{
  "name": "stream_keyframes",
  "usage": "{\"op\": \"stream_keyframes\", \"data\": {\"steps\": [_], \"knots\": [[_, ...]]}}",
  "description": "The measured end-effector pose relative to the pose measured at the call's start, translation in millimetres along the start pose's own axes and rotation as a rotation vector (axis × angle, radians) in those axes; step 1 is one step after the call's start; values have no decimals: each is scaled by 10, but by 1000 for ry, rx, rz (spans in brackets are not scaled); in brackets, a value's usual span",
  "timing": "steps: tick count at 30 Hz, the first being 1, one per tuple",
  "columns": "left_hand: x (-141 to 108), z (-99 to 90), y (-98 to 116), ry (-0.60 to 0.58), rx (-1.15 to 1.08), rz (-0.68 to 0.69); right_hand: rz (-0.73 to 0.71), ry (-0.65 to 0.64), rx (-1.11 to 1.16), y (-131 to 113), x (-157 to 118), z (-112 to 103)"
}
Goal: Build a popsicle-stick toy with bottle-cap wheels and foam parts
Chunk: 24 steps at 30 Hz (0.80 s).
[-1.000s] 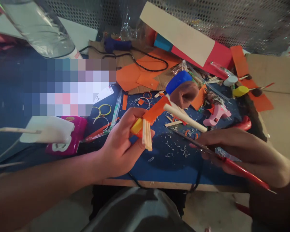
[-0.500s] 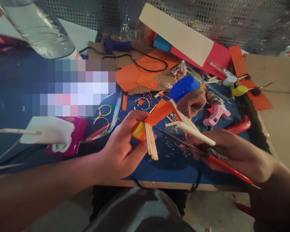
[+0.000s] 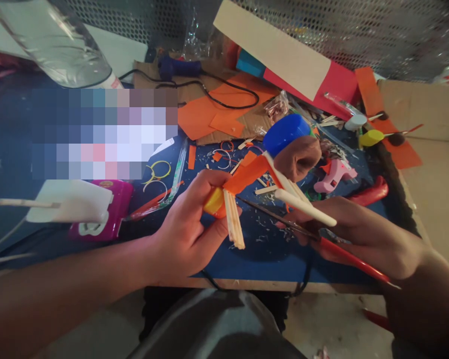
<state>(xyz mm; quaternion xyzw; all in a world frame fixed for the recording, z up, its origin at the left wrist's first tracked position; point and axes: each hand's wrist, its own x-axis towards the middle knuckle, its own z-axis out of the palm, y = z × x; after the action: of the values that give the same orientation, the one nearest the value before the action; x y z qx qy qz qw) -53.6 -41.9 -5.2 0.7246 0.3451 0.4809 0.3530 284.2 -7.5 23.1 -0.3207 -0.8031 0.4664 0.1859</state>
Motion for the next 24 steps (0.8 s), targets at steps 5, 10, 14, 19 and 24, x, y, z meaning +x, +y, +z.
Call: {"op": "stream_keyframes", "data": {"steps": [5,10,14,19,24], "knots": [[7,-5,1,-5,7,21,45,-28,91,9,3,27],[7,-6,-3,8,38,24,54,-42,115,23,-33,19],[5,-14,2,-9,12,27,87,-48,77,67,-91,12],[-10,-22,10,-3,-10,14,142,-62,94,96,-128,17],[-15,-23,24,-13,-10,2,148,-61,146,38,-98,27]]}}
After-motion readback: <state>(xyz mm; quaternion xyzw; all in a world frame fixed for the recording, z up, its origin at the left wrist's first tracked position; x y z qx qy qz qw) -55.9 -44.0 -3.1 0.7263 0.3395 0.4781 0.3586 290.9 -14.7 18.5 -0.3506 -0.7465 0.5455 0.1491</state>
